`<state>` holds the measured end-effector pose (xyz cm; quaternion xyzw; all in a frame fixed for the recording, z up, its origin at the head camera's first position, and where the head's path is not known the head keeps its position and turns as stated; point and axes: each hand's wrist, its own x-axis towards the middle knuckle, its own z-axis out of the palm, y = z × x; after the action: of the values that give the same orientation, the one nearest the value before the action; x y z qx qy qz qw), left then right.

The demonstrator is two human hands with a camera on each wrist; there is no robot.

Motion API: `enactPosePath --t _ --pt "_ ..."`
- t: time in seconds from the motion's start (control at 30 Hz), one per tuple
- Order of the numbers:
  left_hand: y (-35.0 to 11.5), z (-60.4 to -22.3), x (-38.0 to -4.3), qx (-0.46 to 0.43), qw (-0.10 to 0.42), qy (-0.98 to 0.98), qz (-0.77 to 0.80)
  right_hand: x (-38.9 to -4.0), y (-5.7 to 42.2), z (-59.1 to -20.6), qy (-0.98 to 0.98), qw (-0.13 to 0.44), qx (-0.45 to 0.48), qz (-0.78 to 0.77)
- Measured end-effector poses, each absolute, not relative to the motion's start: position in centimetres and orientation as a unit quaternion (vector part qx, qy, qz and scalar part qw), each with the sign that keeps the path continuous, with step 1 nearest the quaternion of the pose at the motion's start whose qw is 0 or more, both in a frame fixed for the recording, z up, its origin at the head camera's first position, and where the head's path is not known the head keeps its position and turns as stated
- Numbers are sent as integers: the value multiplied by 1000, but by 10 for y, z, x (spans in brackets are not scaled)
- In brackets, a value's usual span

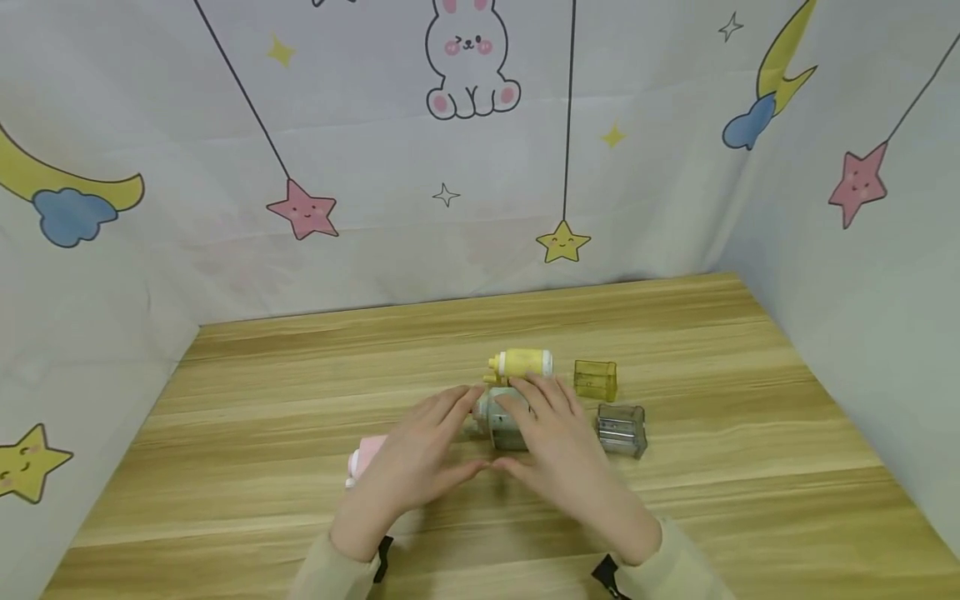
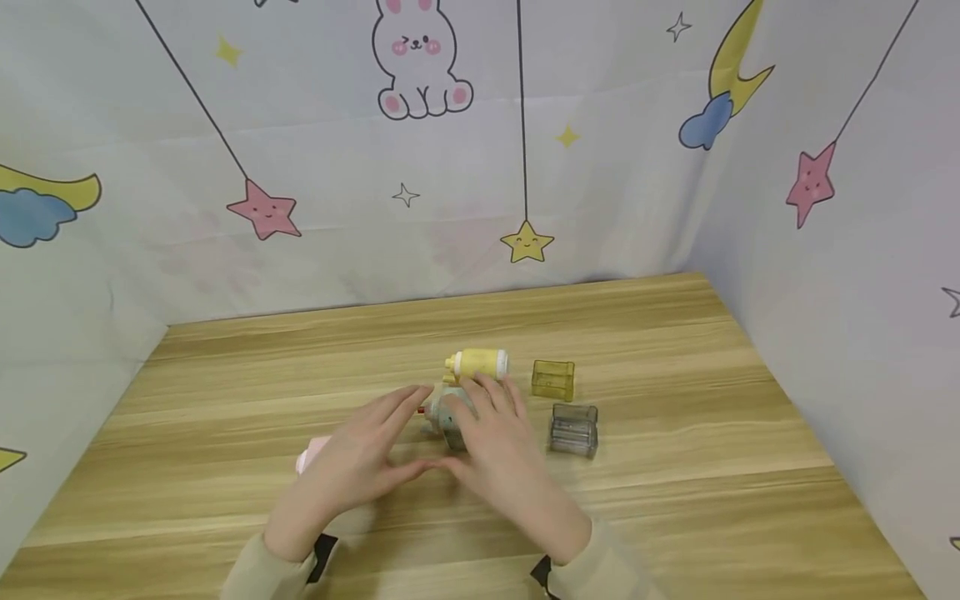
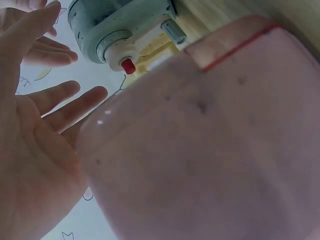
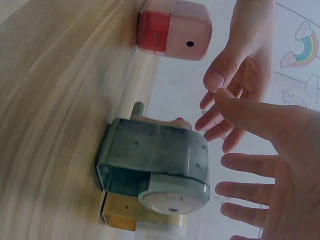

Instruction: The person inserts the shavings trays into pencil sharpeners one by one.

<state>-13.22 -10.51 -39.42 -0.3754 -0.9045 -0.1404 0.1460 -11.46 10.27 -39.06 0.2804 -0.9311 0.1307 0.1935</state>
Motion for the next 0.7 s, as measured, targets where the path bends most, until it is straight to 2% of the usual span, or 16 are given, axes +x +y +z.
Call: enactPosePath --t 0.7 --pt "-74 -396 -147 -381 111 -909 -125 -121 139 -391 -952 137 248 114"
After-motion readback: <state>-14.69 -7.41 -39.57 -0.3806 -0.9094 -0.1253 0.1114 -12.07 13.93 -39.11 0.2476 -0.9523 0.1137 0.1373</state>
